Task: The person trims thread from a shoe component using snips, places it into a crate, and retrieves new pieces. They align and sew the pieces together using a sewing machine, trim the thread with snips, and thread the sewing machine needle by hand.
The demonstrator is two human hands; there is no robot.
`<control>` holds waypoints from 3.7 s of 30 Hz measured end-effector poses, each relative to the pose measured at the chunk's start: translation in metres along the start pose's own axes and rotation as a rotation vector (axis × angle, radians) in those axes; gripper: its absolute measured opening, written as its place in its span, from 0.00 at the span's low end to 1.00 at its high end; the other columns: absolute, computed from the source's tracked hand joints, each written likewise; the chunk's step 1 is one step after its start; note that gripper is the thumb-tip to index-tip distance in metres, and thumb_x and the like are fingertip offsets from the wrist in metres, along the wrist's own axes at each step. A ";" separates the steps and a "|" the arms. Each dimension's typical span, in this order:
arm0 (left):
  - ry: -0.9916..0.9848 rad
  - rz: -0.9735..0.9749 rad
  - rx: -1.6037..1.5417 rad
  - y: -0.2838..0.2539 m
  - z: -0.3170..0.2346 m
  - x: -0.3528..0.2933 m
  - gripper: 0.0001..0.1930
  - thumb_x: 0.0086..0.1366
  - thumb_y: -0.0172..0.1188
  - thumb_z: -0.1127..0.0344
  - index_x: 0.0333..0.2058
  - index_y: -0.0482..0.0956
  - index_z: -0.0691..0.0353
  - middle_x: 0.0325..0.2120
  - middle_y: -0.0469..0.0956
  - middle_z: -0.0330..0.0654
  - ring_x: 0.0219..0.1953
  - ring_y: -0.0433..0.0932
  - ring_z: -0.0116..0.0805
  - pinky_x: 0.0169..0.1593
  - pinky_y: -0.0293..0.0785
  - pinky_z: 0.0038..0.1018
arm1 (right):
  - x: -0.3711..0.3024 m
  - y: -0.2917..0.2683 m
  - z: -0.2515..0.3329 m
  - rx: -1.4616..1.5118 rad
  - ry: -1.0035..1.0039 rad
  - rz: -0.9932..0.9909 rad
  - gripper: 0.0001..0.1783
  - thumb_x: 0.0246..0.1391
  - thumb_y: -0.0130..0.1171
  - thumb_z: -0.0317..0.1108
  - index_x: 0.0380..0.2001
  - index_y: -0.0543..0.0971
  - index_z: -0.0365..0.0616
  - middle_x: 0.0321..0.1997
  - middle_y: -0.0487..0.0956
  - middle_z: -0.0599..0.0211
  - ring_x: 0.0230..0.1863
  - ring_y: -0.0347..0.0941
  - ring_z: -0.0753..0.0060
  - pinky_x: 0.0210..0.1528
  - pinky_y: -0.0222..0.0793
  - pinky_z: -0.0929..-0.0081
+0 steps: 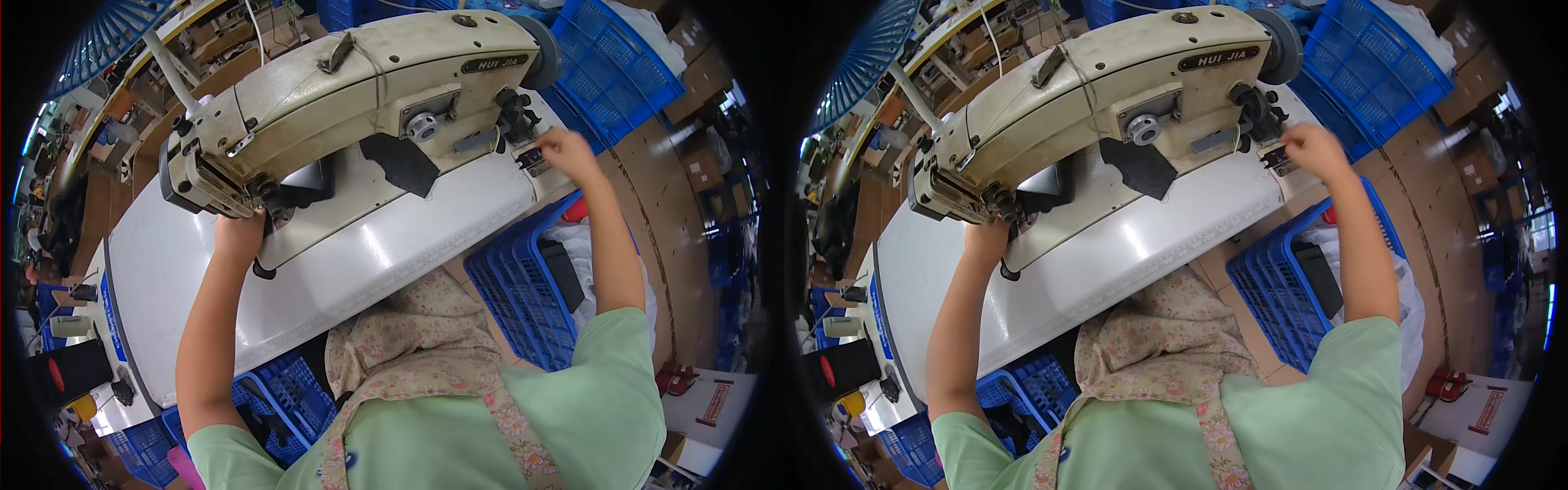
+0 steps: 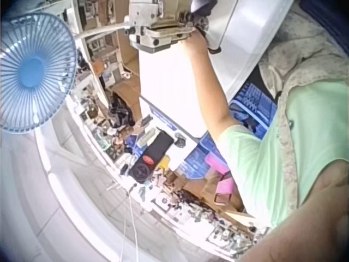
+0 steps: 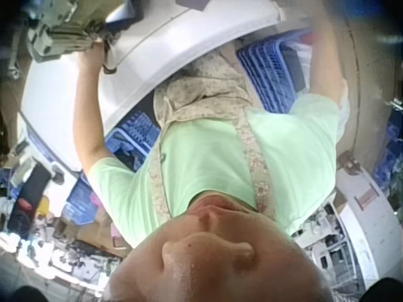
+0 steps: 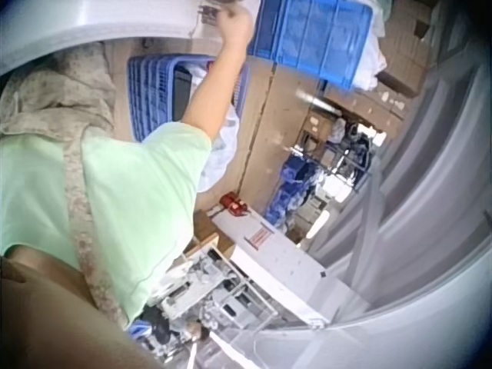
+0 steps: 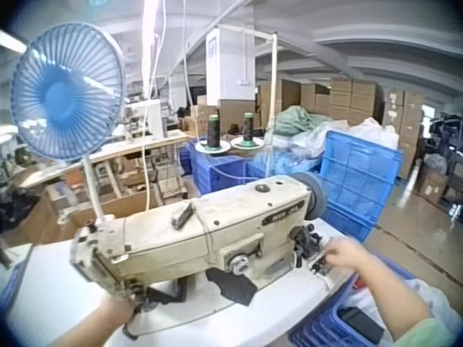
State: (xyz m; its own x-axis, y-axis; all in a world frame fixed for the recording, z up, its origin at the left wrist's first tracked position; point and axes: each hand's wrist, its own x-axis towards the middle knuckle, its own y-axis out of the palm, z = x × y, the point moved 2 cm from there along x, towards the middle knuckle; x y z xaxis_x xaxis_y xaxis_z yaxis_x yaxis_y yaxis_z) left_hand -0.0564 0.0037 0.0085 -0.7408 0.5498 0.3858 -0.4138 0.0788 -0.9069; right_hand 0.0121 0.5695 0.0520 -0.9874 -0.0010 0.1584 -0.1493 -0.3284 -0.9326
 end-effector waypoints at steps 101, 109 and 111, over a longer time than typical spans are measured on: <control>-0.434 0.411 -0.100 -0.143 -0.017 -0.148 0.23 0.55 0.55 0.73 0.52 0.78 0.52 0.18 0.73 0.46 0.22 0.73 0.46 0.32 0.69 0.37 | 0.000 0.136 0.448 0.864 -0.739 -0.179 0.21 0.45 0.68 0.28 0.46 0.81 0.47 0.26 0.76 0.67 0.22 0.68 0.72 0.26 0.65 0.78; -0.331 0.364 0.260 -0.118 0.017 -0.129 0.23 0.53 0.53 0.73 0.49 0.79 0.47 0.22 0.76 0.42 0.28 0.77 0.39 0.35 0.70 0.33 | -0.049 0.181 0.386 0.787 -0.536 -0.025 0.21 0.46 0.67 0.32 0.47 0.80 0.52 0.27 0.76 0.68 0.23 0.73 0.68 0.24 0.70 0.75; -0.341 0.483 0.330 -0.099 0.055 -0.105 0.24 0.56 0.51 0.73 0.52 0.76 0.47 0.25 0.78 0.40 0.31 0.78 0.39 0.35 0.69 0.36 | -0.047 0.183 0.390 0.837 -0.549 0.001 0.21 0.46 0.67 0.31 0.47 0.80 0.50 0.28 0.76 0.67 0.23 0.73 0.69 0.24 0.70 0.75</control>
State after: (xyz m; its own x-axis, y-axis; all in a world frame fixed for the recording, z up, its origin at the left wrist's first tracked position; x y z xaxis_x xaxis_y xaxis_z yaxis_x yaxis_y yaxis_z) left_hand 0.0330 -0.1070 0.0668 -0.9862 0.1624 0.0310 -0.0942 -0.3980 -0.9125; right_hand 0.0518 0.1414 0.0003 -0.7947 -0.3685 0.4823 0.1455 -0.8871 -0.4381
